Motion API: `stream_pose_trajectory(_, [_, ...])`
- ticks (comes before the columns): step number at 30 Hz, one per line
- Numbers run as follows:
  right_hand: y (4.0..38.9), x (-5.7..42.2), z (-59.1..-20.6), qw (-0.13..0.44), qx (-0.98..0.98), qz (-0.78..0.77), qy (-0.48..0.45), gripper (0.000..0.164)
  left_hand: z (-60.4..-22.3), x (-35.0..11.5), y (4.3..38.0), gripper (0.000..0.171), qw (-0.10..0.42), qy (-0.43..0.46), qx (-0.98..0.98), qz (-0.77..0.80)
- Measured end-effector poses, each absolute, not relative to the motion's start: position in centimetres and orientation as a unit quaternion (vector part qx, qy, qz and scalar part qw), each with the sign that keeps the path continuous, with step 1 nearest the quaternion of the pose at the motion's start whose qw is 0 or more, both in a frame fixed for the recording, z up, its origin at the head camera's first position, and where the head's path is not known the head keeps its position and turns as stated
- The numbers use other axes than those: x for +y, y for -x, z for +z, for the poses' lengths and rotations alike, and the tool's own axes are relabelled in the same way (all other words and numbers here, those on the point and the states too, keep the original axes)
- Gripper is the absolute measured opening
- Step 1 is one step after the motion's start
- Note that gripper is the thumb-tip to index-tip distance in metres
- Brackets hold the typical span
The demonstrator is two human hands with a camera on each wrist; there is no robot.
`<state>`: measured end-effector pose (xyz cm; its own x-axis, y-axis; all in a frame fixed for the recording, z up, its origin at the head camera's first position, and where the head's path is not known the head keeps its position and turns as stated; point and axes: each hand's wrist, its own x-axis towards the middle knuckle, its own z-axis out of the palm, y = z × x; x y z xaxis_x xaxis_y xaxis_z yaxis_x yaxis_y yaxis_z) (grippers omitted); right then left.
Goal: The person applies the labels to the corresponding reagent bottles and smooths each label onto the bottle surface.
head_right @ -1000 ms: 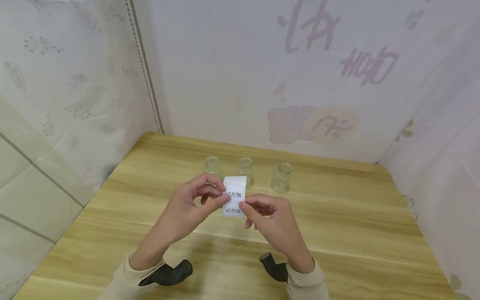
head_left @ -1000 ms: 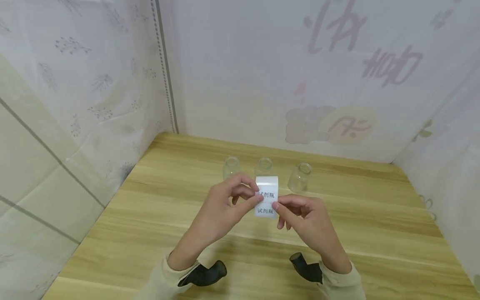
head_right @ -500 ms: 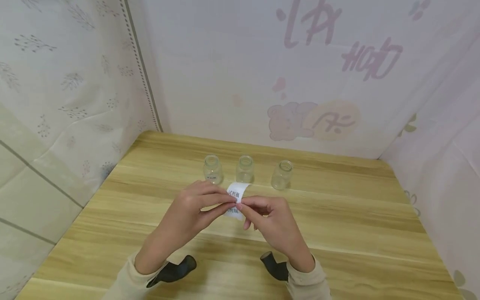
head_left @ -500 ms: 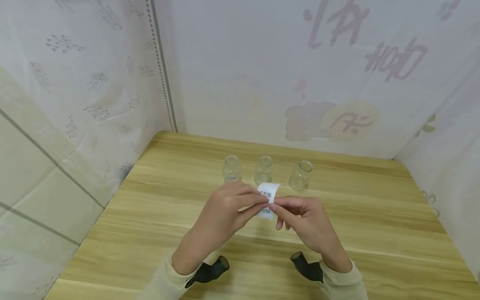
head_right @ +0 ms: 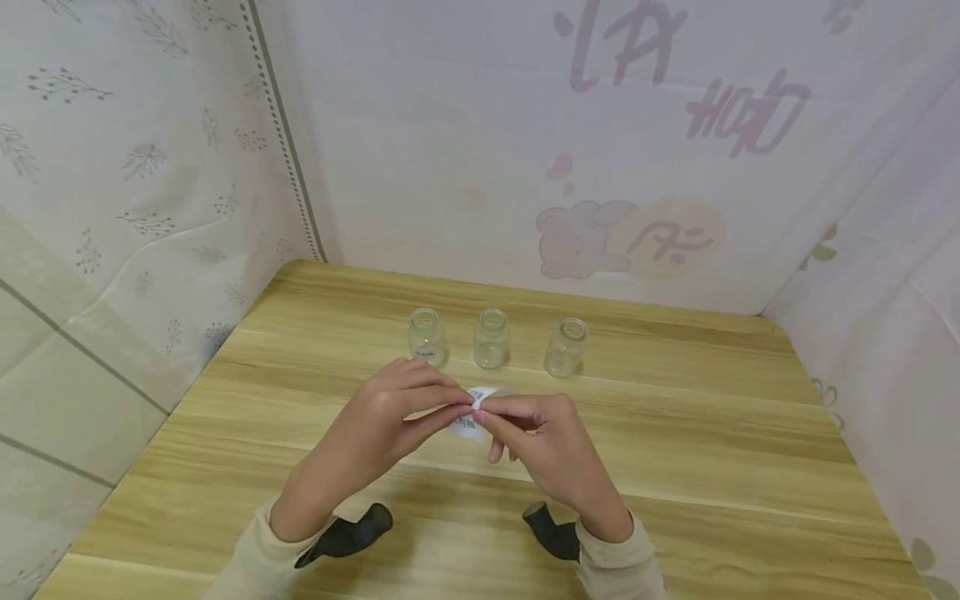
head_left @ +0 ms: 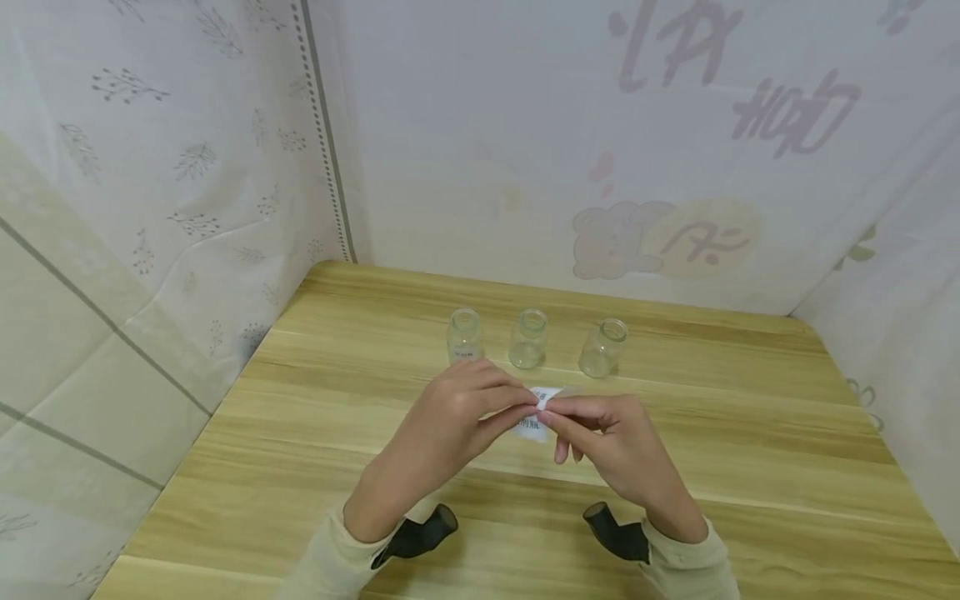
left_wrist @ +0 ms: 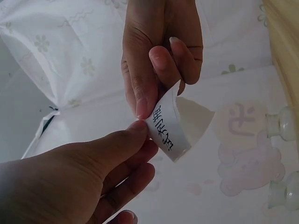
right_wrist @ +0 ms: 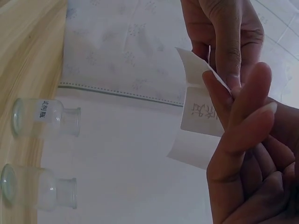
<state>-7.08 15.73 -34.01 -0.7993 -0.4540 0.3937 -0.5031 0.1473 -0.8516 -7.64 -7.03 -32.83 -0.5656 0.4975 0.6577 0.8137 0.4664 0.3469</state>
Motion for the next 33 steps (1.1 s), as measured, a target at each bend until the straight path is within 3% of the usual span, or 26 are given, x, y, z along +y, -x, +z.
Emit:
stream_pose_trajectory(15, [7.13, 15.5, -34.16, 0.013, -0.766, 0.572, -0.293, 0.014, -32.97, -7.14, 7.83, 0.01, 0.238, 0.406, -0.821, -0.323])
stream_pose_trajectory(24, [7.04, 15.12, -34.18, -0.037, -0.784, 0.581, -0.215, 0.011, -33.12, -7.24, 8.17, 0.005, 0.253, 0.387, -0.831, -0.308])
stream_pose_trajectory(33, [7.04, 14.97, -34.2, -0.054, -0.787, 0.582, -0.197, 0.01, -32.94, -7.75, 8.29, 0.006, 0.267, 0.366, -0.838, -0.303])
